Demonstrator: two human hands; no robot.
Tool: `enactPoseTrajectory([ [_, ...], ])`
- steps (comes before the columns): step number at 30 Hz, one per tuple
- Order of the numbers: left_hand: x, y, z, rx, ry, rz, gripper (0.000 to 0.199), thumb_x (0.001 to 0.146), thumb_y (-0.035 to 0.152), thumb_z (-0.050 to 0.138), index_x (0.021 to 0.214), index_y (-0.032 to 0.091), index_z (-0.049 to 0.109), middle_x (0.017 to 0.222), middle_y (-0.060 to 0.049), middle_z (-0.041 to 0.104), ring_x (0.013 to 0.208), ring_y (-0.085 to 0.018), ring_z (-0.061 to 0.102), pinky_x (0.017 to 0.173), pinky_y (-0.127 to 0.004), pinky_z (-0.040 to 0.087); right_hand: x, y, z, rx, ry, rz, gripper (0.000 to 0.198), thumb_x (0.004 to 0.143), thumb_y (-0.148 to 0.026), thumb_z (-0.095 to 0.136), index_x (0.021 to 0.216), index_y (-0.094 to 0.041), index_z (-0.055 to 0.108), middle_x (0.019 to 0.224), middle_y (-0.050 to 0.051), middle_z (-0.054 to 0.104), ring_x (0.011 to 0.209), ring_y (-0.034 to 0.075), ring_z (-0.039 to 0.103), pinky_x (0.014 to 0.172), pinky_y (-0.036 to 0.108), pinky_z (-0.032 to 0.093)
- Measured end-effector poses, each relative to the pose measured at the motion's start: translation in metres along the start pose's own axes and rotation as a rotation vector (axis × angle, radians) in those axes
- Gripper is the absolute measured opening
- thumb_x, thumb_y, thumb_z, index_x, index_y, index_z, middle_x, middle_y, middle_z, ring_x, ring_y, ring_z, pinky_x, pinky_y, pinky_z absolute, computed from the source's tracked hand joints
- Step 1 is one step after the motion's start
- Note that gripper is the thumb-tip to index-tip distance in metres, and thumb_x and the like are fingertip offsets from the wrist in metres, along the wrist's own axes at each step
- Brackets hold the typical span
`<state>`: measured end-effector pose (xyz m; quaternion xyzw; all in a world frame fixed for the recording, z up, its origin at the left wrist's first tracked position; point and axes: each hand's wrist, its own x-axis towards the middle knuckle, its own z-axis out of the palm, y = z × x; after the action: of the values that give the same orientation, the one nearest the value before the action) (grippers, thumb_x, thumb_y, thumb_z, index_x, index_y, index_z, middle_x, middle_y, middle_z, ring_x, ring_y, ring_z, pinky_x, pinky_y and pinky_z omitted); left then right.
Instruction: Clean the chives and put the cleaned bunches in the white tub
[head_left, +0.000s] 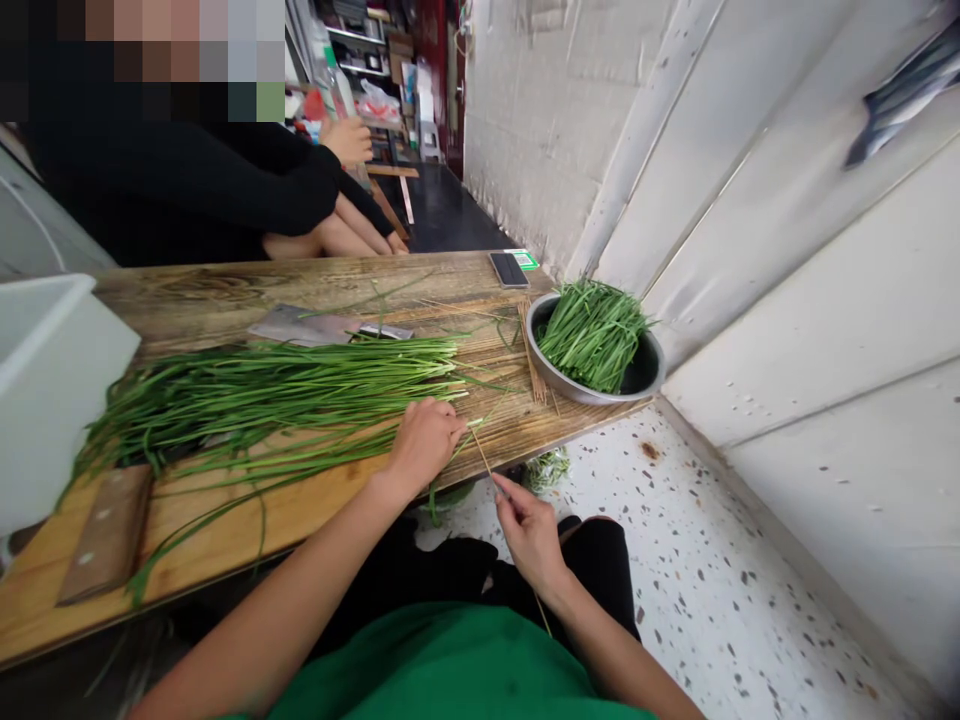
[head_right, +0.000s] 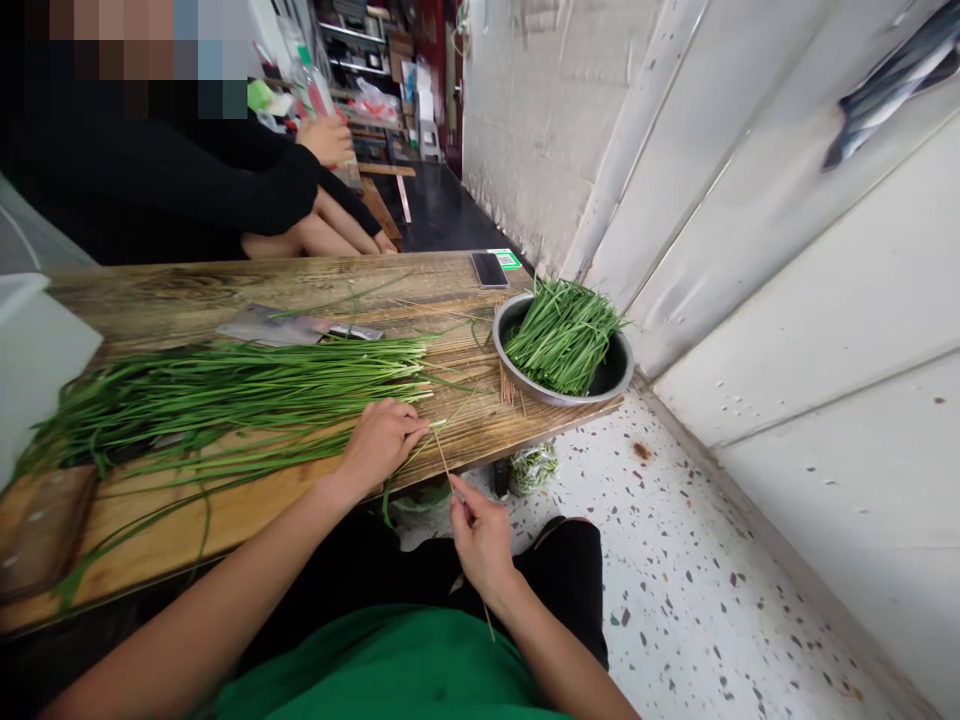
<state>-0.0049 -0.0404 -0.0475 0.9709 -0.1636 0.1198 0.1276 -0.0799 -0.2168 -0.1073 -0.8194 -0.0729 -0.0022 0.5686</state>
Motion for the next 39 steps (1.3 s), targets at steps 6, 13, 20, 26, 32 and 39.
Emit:
enactPoseTrajectory([
  [6, 0.000, -0.003, 0.005, -0.018, 0.018, 0.011, 0.028, 0.084, 0.030, 0.042, 0.076, 0.022, 0.067, 0.075, -0.005, 0.059, 0.075, -0.018, 0.044, 0.064, -0.031, 0.027, 0.001, 0.002, 0.002, 0.024, 0.008, 0.006, 0.034, 0.081, -0.027, 0.044, 0.108, -0.017, 0.060, 0.070, 0.001, 0.066, 0.046, 0.010, 0.049, 0.046, 0.021, 0.042],
  [13, 0.001, -0.004, 0.006, -0.039, 0.015, 0.019, 0.028, 0.084, 0.030, 0.042, 0.073, 0.021, 0.066, 0.076, -0.004, 0.060, 0.076, -0.017, 0.045, 0.067, -0.032, 0.028, 0.003, 0.001, 0.001, 0.055, -0.002, -0.031, 0.033, 0.081, -0.025, 0.045, 0.110, -0.021, 0.059, 0.100, 0.003, 0.065, 0.075, 0.016, 0.062, 0.070, 0.028, 0.049],
  [20, 0.003, -0.003, 0.005, -0.123, 0.001, 0.024, 0.028, 0.083, 0.029, 0.043, 0.069, 0.019, 0.066, 0.074, -0.005, 0.060, 0.075, -0.017, 0.045, 0.067, -0.032, 0.029, 0.005, -0.002, 0.000, 0.038, -0.011, -0.002, 0.032, 0.081, -0.026, 0.046, 0.109, -0.023, 0.060, 0.094, 0.001, 0.067, 0.076, 0.017, 0.063, 0.071, 0.030, 0.051],
  [26, 0.003, -0.002, 0.002, -0.147, -0.023, 0.031, 0.031, 0.084, 0.025, 0.040, 0.068, 0.018, 0.065, 0.072, -0.005, 0.059, 0.075, -0.017, 0.046, 0.069, -0.031, 0.031, 0.007, 0.001, 0.003, 0.065, 0.006, -0.024, 0.030, 0.081, -0.024, 0.046, 0.108, -0.021, 0.060, 0.102, 0.002, 0.065, 0.083, 0.018, 0.063, 0.076, 0.031, 0.050],
  [32, 0.004, -0.003, 0.004, -0.164, -0.020, 0.063, 0.035, 0.085, 0.026, 0.037, 0.066, 0.016, 0.065, 0.067, -0.006, 0.057, 0.071, -0.016, 0.046, 0.068, -0.030, 0.034, 0.009, 0.000, 0.005, 0.089, 0.023, -0.055, 0.029, 0.081, -0.023, 0.046, 0.106, -0.021, 0.061, 0.103, 0.003, 0.064, 0.089, 0.018, 0.062, 0.081, 0.033, 0.049],
  [39, 0.004, -0.003, 0.006, -0.139, -0.016, 0.062, 0.034, 0.085, 0.024, 0.039, 0.066, 0.015, 0.065, 0.066, -0.006, 0.057, 0.071, -0.017, 0.046, 0.068, -0.031, 0.036, 0.012, 0.001, 0.009, 0.054, 0.041, -0.095, 0.029, 0.081, -0.020, 0.045, 0.107, -0.022, 0.060, 0.105, 0.003, 0.063, 0.092, 0.018, 0.061, 0.085, 0.033, 0.048],
])
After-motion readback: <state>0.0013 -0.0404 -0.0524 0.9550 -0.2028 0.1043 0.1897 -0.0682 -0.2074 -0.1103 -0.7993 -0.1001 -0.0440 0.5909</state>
